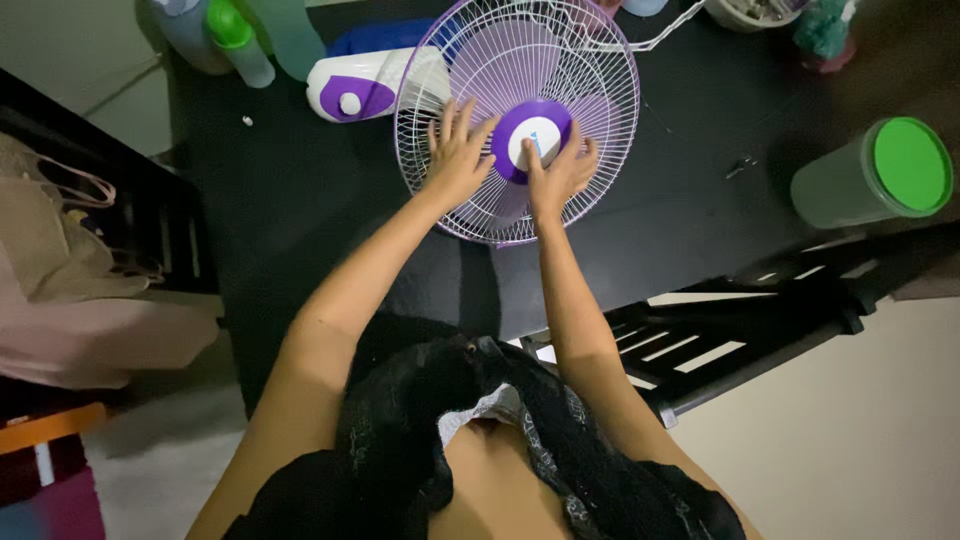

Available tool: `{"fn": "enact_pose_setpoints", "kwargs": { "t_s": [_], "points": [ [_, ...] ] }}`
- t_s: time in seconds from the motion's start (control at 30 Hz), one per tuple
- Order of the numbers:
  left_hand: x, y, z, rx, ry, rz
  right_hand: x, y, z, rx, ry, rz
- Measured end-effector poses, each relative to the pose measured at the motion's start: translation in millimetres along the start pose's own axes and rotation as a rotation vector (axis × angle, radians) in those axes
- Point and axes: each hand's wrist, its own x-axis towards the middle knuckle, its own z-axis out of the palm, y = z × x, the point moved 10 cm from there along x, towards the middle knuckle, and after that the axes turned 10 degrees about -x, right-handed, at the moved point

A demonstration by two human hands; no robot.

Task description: The person assembles a small electric fan by attaching the front wire guard and then securing the central hub cap. They align the guard over the fan blades and press it into place, then place the hub cap over the center and twist it to lock it.

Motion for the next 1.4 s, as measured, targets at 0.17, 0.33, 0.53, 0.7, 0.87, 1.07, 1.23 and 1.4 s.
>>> {"fn": "enact_pose_setpoints", "kwargs": {
  "t_s": [0.17,0.33,0.53,0.7,0.87,1.07,1.23,1.4],
  "points": [
    [1.3,4.0,5.4,-0.006,-0.048,-0.04,-9.3,5.1,6.1,0.008,0.009,0.037],
    [1.3,6.3,6.4,0.04,0.015,-0.06,-8.5,1.6,4.0,0.011,-0.036,0.014],
    [2.5,2.8,8.2,0.078,0.091,-0.036,-11.7,-19.7,-9.0,0.011,-0.124,-0.27],
    [3.8,1.7,8.6,0.075,0.107,-0.018,-8.9,-18.4,-8.3,-0.159,-0.073,-0.206],
    [1.9,0.1,14.8,0.037,0.045,-0.053,-10.7,-12.1,-5.8,-0.095,-0.043,-0.12],
    [1.5,-0.4,15.6,0.073,0.026,-0.06,-15.3,-11.6,-12.3,-0.028,-0.114,-0.245],
    [1.4,-3.6,19.5,0.075,-0.002,-0.097,-13.9,-22.9,-16.9,-0.025,-0.018,-0.271],
    [3.7,-1.5,16.5,0.082,0.043,-0.072,-10.5,-20.5,-9.1,-0.063,-0.004,-0.203]
  ]
}}
